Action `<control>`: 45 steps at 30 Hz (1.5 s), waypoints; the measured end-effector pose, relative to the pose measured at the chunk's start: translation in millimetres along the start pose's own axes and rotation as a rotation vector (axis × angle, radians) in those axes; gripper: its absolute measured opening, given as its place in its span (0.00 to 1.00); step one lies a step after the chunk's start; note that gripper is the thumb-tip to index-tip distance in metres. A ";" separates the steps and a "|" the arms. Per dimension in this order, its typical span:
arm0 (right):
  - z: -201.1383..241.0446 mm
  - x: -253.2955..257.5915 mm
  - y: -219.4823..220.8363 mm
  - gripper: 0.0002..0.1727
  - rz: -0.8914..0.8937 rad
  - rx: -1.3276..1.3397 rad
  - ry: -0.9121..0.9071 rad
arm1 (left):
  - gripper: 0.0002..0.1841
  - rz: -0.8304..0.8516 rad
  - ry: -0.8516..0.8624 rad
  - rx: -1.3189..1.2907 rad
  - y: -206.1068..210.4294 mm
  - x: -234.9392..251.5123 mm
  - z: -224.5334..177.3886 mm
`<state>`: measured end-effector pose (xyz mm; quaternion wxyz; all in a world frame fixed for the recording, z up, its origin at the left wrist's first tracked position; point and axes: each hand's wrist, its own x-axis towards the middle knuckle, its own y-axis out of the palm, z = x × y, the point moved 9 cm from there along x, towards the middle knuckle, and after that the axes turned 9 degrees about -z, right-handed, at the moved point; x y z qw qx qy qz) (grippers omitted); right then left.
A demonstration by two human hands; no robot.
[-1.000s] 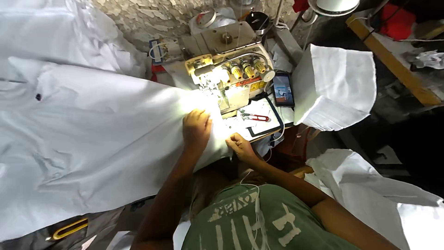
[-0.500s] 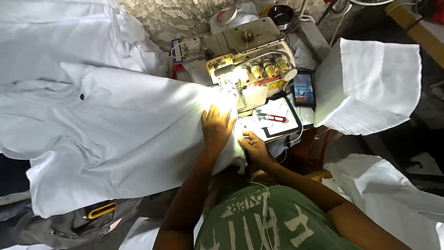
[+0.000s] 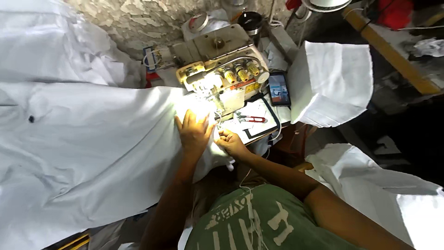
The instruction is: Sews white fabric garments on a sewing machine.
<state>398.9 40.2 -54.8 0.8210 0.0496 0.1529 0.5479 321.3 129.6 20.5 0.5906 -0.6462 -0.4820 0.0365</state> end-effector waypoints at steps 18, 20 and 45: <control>-86.2 -63.8 -28.8 0.10 0.310 -0.379 0.123 | 0.19 0.182 -0.217 -0.448 26.2 -201.8 -27.4; -88.8 -65.1 -29.3 0.11 0.303 -0.410 0.072 | 0.17 0.293 -0.437 -0.600 41.2 -214.3 -18.2; -91.9 -104.4 -45.0 0.14 0.195 -0.458 -0.057 | 0.11 0.039 -0.393 -0.706 27.9 -227.4 -26.0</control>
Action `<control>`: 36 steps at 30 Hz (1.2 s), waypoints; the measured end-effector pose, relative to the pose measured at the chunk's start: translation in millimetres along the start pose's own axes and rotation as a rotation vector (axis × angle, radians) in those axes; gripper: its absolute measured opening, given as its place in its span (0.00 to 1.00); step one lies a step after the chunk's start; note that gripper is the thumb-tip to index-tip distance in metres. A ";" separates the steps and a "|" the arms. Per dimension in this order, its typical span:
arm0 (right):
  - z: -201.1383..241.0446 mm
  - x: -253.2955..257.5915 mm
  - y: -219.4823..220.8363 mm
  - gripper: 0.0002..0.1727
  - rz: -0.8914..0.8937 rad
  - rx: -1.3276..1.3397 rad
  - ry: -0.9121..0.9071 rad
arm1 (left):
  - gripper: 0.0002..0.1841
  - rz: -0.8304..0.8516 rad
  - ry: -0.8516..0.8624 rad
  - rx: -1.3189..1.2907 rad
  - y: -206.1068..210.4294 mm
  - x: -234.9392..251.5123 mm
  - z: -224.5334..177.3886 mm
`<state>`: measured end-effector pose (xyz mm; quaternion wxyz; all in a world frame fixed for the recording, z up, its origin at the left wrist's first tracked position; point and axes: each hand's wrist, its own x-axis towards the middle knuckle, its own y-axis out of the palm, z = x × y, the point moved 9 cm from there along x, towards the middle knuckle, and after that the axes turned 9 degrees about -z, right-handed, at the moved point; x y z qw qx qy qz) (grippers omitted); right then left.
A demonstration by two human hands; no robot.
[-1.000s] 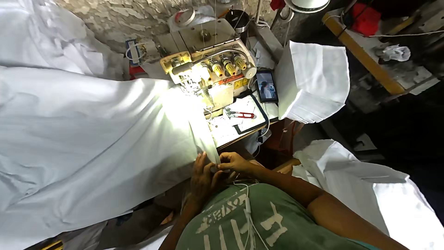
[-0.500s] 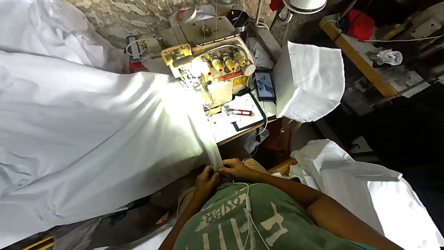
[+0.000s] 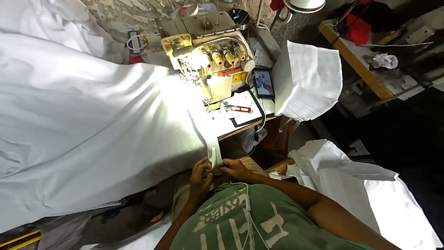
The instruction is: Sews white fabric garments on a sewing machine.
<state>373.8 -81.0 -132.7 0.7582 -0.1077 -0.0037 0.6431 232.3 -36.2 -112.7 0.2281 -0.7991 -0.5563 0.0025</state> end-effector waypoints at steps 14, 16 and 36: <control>20.5 -29.5 -0.9 0.09 0.031 0.242 0.090 | 0.16 0.060 0.488 0.183 20.3 -28.3 -38.6; 28.8 -33.9 -7.0 0.07 -0.013 0.293 0.123 | 0.16 0.049 0.540 0.242 21.5 -30.8 -47.0; 55.8 -71.3 -26.9 0.06 -0.079 0.317 0.033 | 0.14 -0.012 0.874 0.407 8.1 -46.1 -104.7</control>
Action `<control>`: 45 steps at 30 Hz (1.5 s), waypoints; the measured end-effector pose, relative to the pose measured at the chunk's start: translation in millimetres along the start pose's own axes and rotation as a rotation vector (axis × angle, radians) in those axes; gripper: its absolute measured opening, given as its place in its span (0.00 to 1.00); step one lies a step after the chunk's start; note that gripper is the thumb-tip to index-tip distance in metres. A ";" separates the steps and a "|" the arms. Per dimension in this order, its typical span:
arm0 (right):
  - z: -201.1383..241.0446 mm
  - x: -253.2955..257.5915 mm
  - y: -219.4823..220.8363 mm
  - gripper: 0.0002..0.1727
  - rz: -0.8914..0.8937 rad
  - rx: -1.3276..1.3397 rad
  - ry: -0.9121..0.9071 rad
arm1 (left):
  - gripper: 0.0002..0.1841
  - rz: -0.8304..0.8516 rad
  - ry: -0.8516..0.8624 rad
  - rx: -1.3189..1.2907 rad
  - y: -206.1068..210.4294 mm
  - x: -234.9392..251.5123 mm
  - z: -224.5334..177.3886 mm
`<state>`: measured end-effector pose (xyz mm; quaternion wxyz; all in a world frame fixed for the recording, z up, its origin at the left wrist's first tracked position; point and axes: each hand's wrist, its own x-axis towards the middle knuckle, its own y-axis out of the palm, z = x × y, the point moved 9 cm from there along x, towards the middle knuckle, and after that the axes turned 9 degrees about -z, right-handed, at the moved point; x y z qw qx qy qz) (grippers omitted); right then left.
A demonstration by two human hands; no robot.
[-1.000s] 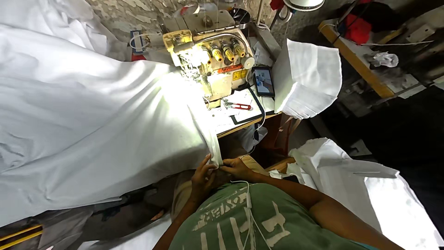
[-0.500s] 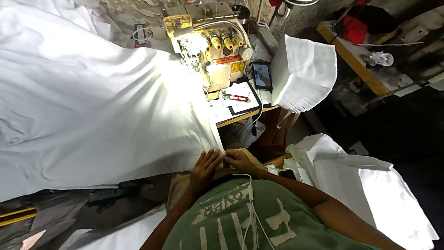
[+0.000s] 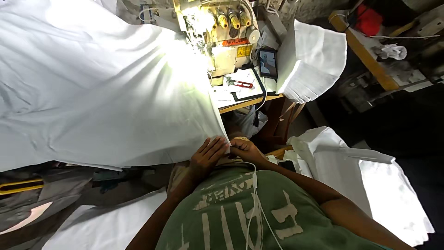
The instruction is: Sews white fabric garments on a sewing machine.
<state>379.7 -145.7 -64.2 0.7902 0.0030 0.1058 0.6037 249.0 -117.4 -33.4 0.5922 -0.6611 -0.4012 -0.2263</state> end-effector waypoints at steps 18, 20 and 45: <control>0.9 -7.6 -0.6 0.11 0.042 0.074 0.106 | 0.12 -0.049 -0.001 -0.066 -8.0 11.5 -3.3; 0.3 -9.8 -0.3 0.12 0.055 0.081 0.190 | 0.12 -0.028 -0.010 -0.050 -6.6 11.2 -3.7; -10.7 -13.6 4.7 0.24 0.072 0.419 0.597 | 0.12 -0.028 0.016 -0.021 -1.8 12.0 -9.4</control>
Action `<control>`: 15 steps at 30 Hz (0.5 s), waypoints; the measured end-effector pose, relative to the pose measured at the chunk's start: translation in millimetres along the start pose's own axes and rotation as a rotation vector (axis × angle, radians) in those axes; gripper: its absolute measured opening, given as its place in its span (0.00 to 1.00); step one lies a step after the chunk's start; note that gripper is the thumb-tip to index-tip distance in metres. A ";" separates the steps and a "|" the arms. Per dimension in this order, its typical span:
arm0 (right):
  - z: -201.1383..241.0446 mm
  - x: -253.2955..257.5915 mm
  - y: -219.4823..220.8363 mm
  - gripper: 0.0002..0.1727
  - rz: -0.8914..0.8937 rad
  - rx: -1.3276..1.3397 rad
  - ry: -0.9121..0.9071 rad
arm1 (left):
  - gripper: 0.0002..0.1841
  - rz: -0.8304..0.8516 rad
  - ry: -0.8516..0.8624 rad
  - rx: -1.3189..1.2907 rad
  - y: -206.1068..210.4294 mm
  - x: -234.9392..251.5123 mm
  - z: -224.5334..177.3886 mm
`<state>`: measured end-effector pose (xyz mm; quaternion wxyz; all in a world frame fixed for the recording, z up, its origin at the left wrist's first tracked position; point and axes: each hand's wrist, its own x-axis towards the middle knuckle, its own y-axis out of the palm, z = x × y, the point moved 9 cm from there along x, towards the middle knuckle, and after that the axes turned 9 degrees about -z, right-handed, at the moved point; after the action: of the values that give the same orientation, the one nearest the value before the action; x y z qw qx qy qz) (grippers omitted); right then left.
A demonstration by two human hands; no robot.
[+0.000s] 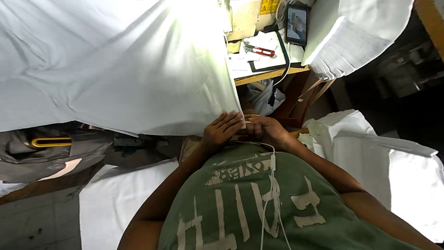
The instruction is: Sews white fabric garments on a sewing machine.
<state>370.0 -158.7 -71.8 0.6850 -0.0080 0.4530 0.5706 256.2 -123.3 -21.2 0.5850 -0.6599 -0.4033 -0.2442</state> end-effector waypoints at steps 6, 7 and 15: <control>-6.4 2.4 -0.6 0.28 0.048 0.050 0.082 | 0.12 0.035 -0.067 -0.050 6.5 -4.6 8.1; -7.5 0.5 -0.2 0.28 0.045 0.021 0.087 | 0.12 0.045 -0.081 -0.061 8.0 -5.1 9.8; -7.2 14.8 -6.1 0.29 -0.023 0.095 0.159 | 0.13 0.082 -0.099 -0.072 13.1 -7.2 18.8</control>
<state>369.5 -153.2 -88.5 0.6527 -0.0258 0.5327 0.5381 260.1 -106.8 -38.2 0.5499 -0.7077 -0.3954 -0.2011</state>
